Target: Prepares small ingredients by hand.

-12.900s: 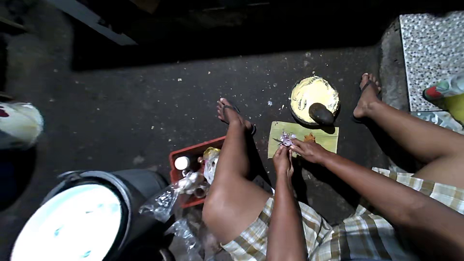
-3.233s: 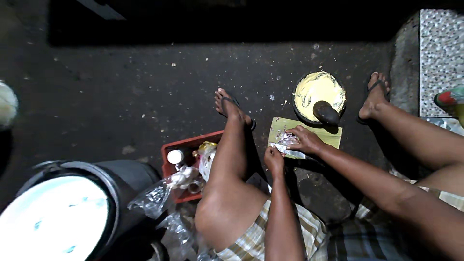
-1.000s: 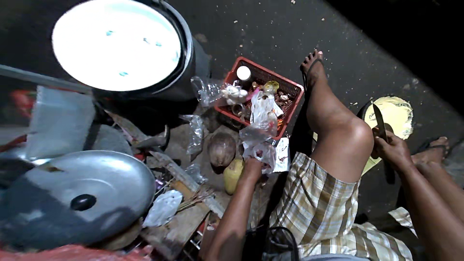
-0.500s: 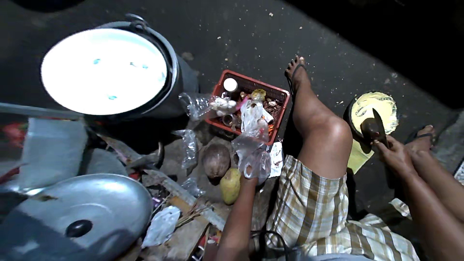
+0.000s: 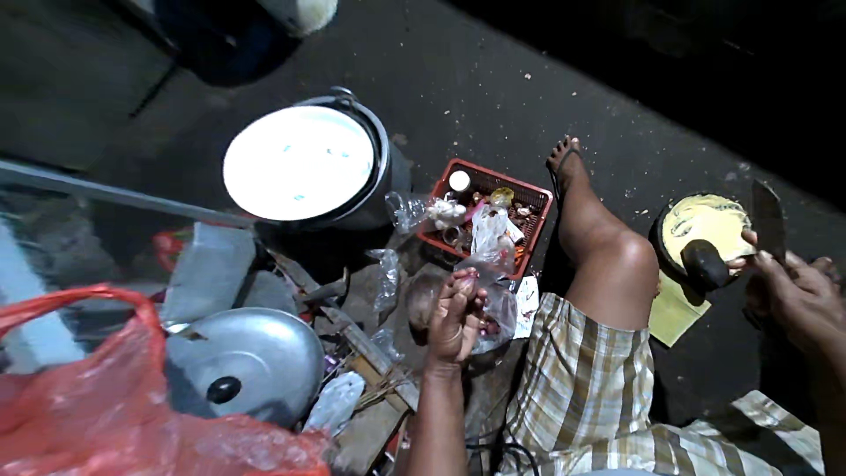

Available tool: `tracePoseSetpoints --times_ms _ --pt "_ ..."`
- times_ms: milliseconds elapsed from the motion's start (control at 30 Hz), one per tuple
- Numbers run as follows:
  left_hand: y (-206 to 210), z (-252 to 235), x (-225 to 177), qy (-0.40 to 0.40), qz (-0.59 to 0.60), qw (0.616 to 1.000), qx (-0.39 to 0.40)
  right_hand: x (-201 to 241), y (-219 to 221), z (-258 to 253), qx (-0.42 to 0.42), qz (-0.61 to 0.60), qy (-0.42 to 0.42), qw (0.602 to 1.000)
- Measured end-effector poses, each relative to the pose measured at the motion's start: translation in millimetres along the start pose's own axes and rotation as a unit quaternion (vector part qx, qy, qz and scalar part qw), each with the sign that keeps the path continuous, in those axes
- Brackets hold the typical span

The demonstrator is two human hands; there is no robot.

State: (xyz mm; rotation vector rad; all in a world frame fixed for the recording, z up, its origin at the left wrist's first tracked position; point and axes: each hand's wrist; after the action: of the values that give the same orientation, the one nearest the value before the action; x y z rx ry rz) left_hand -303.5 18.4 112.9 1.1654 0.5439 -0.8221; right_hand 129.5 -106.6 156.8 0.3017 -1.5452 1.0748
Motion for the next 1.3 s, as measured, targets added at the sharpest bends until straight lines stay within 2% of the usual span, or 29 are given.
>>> tracePoseSetpoints --times_ms 100,233,400,500,600,733,1100,1300 --pt "34 3 11 -0.014 0.080 0.995 0.065 49 5 13 0.050 -0.032 -0.081 0.995" --pt "78 15 17 -0.051 0.119 0.990 0.061 97 24 34 0.111 -0.011 -0.168 0.979" --pt "111 28 14 -0.078 0.154 0.977 0.128 124 68 65 0.137 0.017 -0.271 0.953" --pt "126 39 12 -0.066 0.139 0.983 0.101 131 90 79 0.117 0.034 -0.310 0.943" --pt "134 45 12 -0.063 0.126 0.989 0.039 132 106 87 0.098 0.035 -0.328 0.939" --pt "137 49 17 -0.052 0.127 0.991 -0.001 132 118 93 0.083 0.056 -0.336 0.936" --pt "128 48 21 0.010 0.116 0.993 -0.021 129 126 94 0.104 0.063 -0.343 0.931" --pt "123 50 21 0.043 0.098 0.994 -0.012 131 131 94 0.085 0.057 -0.365 0.926"
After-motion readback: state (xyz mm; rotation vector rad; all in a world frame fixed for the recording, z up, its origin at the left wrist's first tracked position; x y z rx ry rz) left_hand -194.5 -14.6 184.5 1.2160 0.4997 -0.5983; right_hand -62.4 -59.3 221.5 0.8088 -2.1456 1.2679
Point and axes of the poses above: each hand's wrist, its own z-axis away from the middle knuckle, its own y-axis out of the palm, x = y × z, and after that the axes turned 14 degrees about -x, right-handed
